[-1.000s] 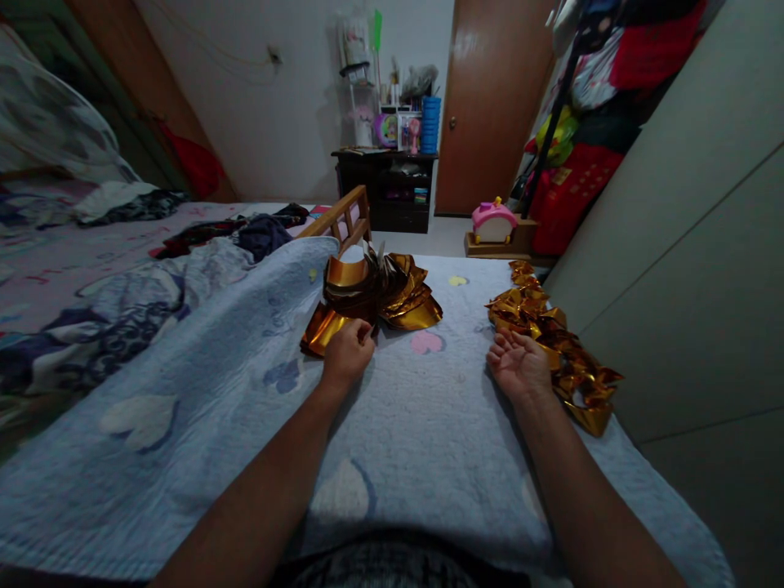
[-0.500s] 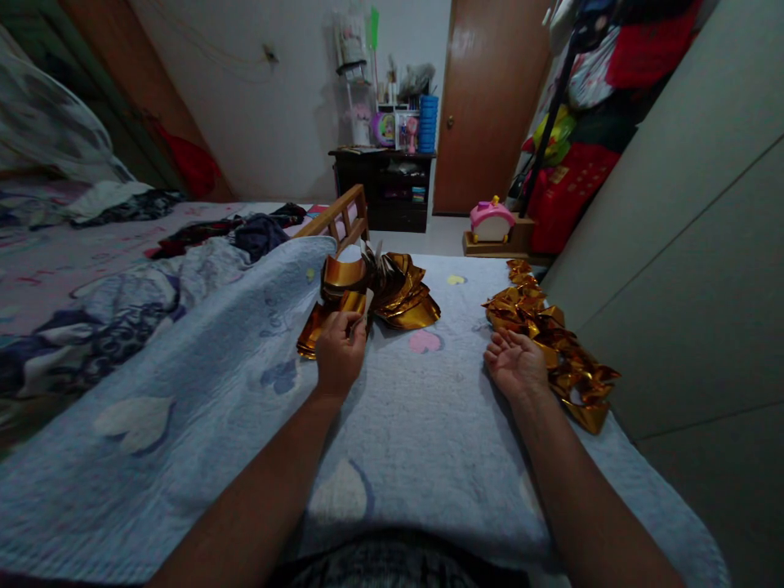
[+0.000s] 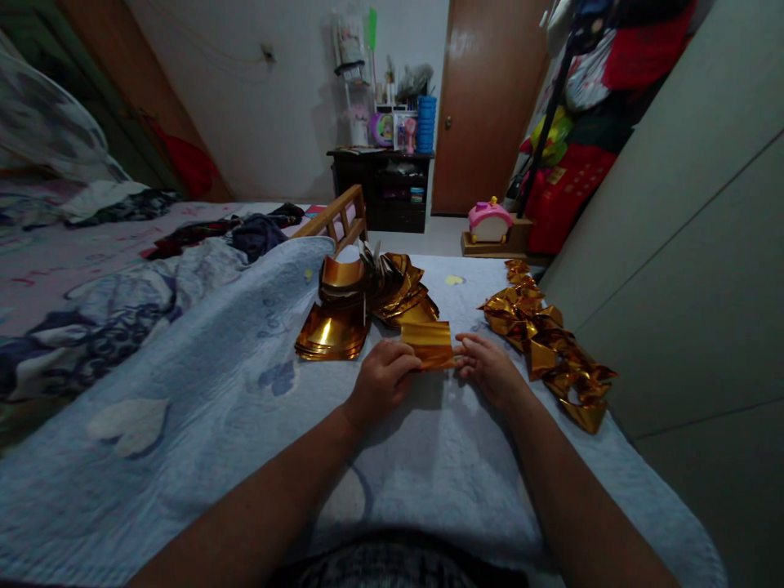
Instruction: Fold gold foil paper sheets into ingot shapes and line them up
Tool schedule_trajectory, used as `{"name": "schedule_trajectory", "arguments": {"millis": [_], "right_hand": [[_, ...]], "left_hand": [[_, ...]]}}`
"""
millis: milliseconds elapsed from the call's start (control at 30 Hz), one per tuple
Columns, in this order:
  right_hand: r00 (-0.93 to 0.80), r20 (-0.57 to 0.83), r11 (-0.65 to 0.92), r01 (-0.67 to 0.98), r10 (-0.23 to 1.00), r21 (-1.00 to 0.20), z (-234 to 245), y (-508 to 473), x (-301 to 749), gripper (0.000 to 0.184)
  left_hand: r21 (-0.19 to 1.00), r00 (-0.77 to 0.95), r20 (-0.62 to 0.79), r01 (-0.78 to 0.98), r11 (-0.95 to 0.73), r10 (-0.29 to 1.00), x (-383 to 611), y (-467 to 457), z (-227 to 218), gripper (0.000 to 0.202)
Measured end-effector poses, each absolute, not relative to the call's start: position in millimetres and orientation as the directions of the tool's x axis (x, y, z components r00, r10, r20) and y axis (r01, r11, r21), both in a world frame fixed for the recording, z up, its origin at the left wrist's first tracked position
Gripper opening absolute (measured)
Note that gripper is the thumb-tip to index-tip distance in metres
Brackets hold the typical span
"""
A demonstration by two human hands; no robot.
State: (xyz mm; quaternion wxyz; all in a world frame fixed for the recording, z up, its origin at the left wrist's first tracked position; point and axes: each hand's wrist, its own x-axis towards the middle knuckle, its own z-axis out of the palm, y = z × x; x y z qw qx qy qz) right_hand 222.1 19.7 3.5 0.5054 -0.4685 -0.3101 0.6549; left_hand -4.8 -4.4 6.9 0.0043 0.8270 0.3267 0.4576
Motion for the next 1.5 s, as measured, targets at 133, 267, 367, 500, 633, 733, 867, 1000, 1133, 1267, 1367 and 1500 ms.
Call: {"name": "schedule_trajectory", "arguments": {"millis": [133, 267, 367, 500, 633, 733, 867, 1000, 1133, 1267, 1367, 1500], "right_hand": [[-0.079, -0.224, -0.238, -0.297, 0.971, -0.925, -1.9, 19.2, 218.4, 0.04], [-0.089, -0.19, -0.208, -0.276, 0.978, -0.939, -3.0, 19.1, 220.4, 0.036], [-0.044, -0.179, -0.185, -0.267, 0.983, -0.946, -2.4, 19.3, 222.3, 0.036], [0.01, -0.155, -0.147, -0.267, 0.988, -0.952, -0.3, 19.6, 224.2, 0.04], [0.039, -0.122, -0.103, -0.326, 0.992, -0.94, 4.7, 19.1, 223.5, 0.04], [0.036, -0.068, -0.051, -0.357, 0.997, -0.933, 9.1, 17.1, 221.6, 0.034], [-0.039, -0.03, -0.042, -0.357, 0.999, -0.933, 13.4, 13.9, 220.9, 0.03], [-0.142, 0.021, -0.022, -0.296, 0.99, -0.955, 13.5, 13.0, 223.6, 0.021], [-0.246, 0.097, 0.056, -0.169, 0.964, -0.984, 14.2, 12.2, 225.7, 0.009], [-0.365, 0.049, 0.029, -0.061, 0.93, -0.998, 16.2, 9.2, 224.3, 0.011], [-0.451, 0.003, 0.005, 0.005, 0.892, -1.0, 14.6, 7.8, 223.0, 0.011], [-0.507, 0.01, 0.062, 0.086, 0.862, -0.994, 9.4, 9.2, 224.2, 0.012]], "left_hand": [[0.268, 0.423, 0.759, 0.49, -0.83, 0.495, -1.0, -6.3, 4.3, 0.016], [0.266, 0.48, 0.703, 0.506, -0.82, 0.524, -0.2, -7.0, 2.2, 0.019], [0.291, 0.532, 0.624, 0.522, -0.802, 0.572, -1.0, -5.4, 1.1, 0.016], [0.382, 0.602, 0.497, 0.495, -0.781, 0.625, -2.1, -2.8, -0.9, 0.02], [0.506, 0.588, 0.423, 0.478, -0.718, 0.69, -2.7, -4.1, -2.8, 0.023], [0.594, 0.554, 0.388, 0.46, -0.66, 0.736, -2.5, -4.8, -1.7, 0.026], [0.796, 0.432, 0.278, 0.397, -0.458, 0.858, -0.6, 0.6, 0.9, 0.038], [0.994, 0.386, 0.106, -0.047, -0.095, 0.916, 0.3, 8.2, 1.7, 0.058], [0.916, 0.355, -0.004, -0.373, 0.146, 0.935, -1.7, 10.9, 2.7, 0.068], [0.922, 0.273, -0.105, -0.333, 0.196, 0.956, -2.7, 13.2, -2.0, 0.065], [0.962, 0.211, -0.096, -0.232, 0.145, 0.973, -2.2, 14.5, -8.4, 0.067], [0.998, 0.221, 0.039, 0.029, -0.047, 0.974, -3.2, 12.7, -10.6, 0.052]]}}
